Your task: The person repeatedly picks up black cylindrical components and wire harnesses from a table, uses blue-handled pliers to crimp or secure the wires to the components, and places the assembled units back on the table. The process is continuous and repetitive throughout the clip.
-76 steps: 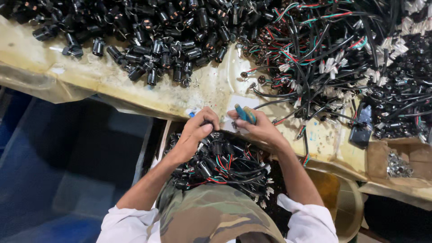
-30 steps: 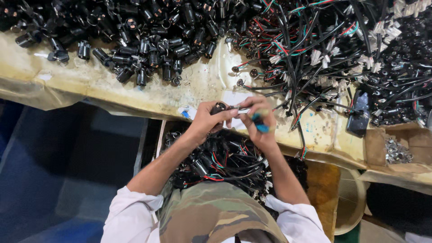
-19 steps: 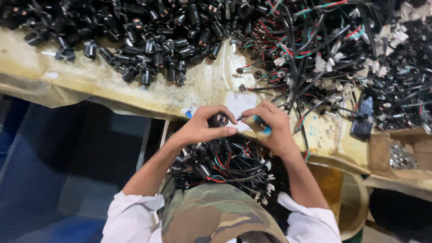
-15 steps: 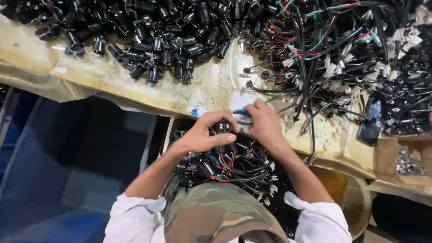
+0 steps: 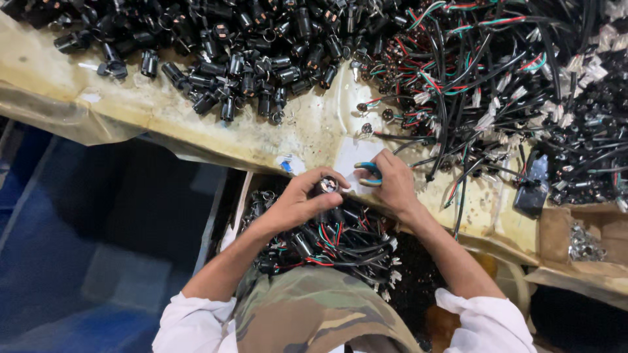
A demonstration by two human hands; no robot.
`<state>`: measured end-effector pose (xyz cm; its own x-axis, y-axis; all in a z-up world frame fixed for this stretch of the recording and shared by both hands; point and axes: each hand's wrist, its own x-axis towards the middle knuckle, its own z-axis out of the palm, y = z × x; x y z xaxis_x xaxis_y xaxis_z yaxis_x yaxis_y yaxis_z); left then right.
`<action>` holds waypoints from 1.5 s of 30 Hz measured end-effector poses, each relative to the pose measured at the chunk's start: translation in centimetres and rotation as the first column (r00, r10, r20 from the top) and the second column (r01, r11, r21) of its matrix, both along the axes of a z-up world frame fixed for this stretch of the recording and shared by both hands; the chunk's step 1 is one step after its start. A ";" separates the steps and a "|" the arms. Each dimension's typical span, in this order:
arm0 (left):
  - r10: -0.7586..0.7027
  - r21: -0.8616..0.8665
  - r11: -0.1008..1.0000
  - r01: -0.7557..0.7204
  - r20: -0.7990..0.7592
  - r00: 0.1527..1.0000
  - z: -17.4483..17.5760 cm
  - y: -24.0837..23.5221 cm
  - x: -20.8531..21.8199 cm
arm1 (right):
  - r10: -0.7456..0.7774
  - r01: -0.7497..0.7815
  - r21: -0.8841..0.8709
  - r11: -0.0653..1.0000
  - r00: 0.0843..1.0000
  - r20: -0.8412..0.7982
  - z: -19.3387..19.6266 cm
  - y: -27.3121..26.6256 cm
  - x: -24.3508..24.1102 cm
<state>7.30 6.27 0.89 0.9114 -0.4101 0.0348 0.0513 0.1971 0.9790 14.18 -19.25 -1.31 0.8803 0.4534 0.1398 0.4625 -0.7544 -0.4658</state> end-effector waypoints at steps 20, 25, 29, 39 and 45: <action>-0.008 0.397 0.896 -0.198 0.460 0.888 2.7 -1.8 0.4 | 0.080 -0.063 0.512 0.856 0.997 -0.013 11.6 5.6 -5.3; -0.066 0.358 0.908 -0.217 0.634 0.770 2.2 -3.7 -3.5 | 0.400 0.238 0.971 0.036 0.887 -0.232 9.8 2.4 -8.9; -0.092 0.350 0.918 -0.185 0.644 0.760 2.6 -5.3 -6.0 | 0.691 0.290 0.938 -0.191 0.718 -0.081 8.5 1.7 -10.8; -0.367 0.760 0.616 -0.205 0.508 0.779 6.8 -3.3 0.5 | 0.101 0.317 0.941 0.116 0.939 -0.329 3.3 0.9 -9.0; -0.165 0.447 0.884 -0.135 0.569 0.805 9.7 0.6 1.2 | -0.420 0.406 0.110 0.907 0.865 0.275 0.1 -6.6 0.5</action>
<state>8.48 6.90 10.58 0.7693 -0.5281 0.3596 -0.5504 -0.2618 0.7928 14.64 -25.81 -1.18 0.9039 0.0436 0.4254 0.2313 -0.8865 -0.4007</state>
